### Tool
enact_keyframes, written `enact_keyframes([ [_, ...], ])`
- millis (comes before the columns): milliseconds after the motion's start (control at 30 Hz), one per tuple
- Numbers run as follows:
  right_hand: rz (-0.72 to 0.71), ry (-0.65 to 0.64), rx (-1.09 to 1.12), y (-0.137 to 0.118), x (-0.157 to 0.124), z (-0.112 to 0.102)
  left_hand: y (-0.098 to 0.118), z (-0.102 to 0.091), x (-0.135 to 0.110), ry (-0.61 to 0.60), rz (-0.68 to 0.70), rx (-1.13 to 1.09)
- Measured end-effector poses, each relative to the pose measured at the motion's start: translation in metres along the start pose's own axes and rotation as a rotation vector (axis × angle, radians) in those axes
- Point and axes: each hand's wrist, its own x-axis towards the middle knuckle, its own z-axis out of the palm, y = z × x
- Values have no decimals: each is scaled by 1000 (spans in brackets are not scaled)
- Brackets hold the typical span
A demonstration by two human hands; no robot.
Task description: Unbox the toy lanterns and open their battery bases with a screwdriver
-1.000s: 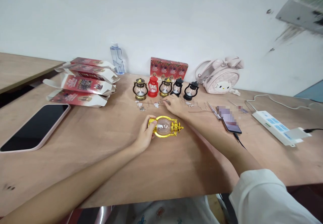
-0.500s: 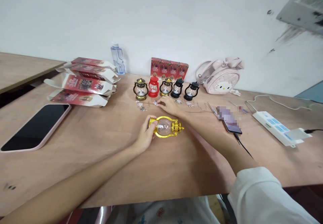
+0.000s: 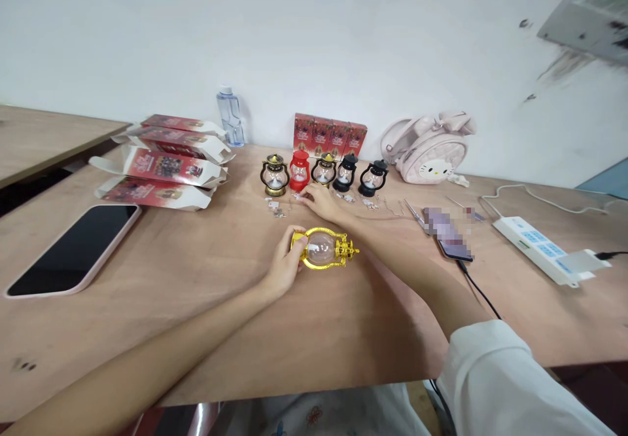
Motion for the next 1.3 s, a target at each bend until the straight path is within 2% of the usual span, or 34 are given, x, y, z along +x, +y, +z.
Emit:
enact_keyframes([
  [167, -59, 55, 26, -15, -1, -3, 2, 2, -1, -13, 16, -30],
  [300, -224, -60, 111, -29, -1, 1, 2, 2, -2, -25, 47, -12],
  [400, -269, -108, 132, -33, 1, 8, 1, 2, -2, -31, 71, -4],
  [800, -208, -105, 111, -42, 15, 21, 2, 1, -3, -49, 72, 10],
  [1133, -159, -81, 93, -33, 26, 33, 3, 1, -3, -37, 42, 9],
  [1300, -107, -45, 166, -39, 25, 28, 3, 1, 0, -15, 16, -34],
])
